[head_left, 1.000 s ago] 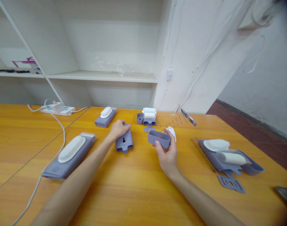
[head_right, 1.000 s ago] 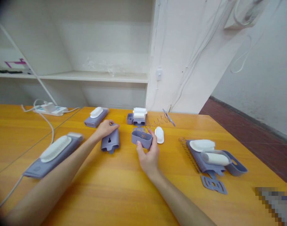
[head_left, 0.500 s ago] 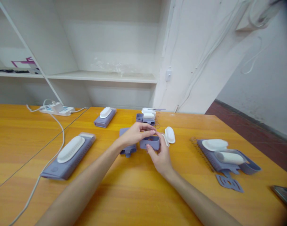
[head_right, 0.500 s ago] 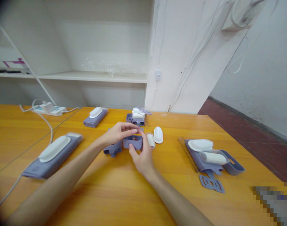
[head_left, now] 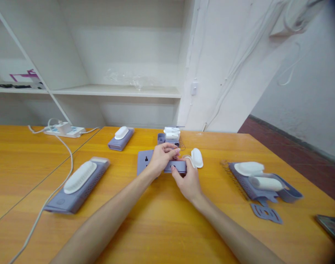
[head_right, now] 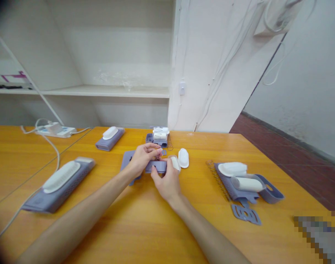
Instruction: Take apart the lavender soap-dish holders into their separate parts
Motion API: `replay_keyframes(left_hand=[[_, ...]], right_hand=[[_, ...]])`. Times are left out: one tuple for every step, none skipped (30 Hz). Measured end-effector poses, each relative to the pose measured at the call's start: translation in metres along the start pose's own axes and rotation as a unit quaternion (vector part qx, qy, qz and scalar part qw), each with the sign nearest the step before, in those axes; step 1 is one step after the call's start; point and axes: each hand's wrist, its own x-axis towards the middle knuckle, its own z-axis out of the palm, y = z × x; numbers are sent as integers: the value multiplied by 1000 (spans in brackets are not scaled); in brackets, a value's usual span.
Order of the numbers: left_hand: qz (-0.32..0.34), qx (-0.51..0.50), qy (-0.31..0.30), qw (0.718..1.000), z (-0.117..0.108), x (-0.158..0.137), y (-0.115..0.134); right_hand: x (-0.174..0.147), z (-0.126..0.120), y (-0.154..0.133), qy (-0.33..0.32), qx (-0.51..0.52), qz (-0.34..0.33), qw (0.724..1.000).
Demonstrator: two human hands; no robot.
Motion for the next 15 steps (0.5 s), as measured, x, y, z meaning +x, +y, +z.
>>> replay_keyframes(left_hand=[[1, -20, -2, 1000, -2, 2, 2], [6, -41, 5, 999, -4, 5, 6], [14, -59, 22, 998, -8, 8, 11], [24, -69, 45, 996, -12, 11, 17], [33, -68, 63, 995, -16, 15, 24], [34, -52, 71, 996, -20, 17, 31], [26, -23, 64, 997, -23, 18, 38], [18, 13, 52, 998, -25, 18, 44], [13, 52, 40, 998, -27, 17, 48], [12, 89, 30, 996, -28, 16, 51], [18, 121, 27, 992, -28, 14, 52], [28, 148, 28, 988, -28, 13, 52], [39, 171, 29, 984, -28, 12, 51], [49, 190, 24, 980, -28, 11, 50], [55, 207, 15, 977, -29, 11, 49]], right_hand=[[-1, -2, 0, -21, 4, -1, 1000], [-4, -3, -1, -56, 6, 0, 998], [-8, -3, -3, -98, 4, -1, 995], [-13, -2, -5, -141, -5, -3, 990], [-17, -1, -8, -177, -20, -7, 984], [-21, 2, -10, -193, -38, -12, 980], [-25, 4, -12, -189, -58, -15, 980], [-26, 7, -14, -170, -79, -17, 982], [-27, 9, -14, -145, -100, -22, 984], [-26, 10, -14, -122, -123, -29, 984], [-25, 11, -13, -104, -149, -38, 983], [-23, 12, -11, -91, -179, -47, 979], [-22, 11, -10, -85, -209, -56, 973], [-21, 10, -9, -83, -236, -65, 966], [-20, 9, -8, -81, -258, -74, 960]])
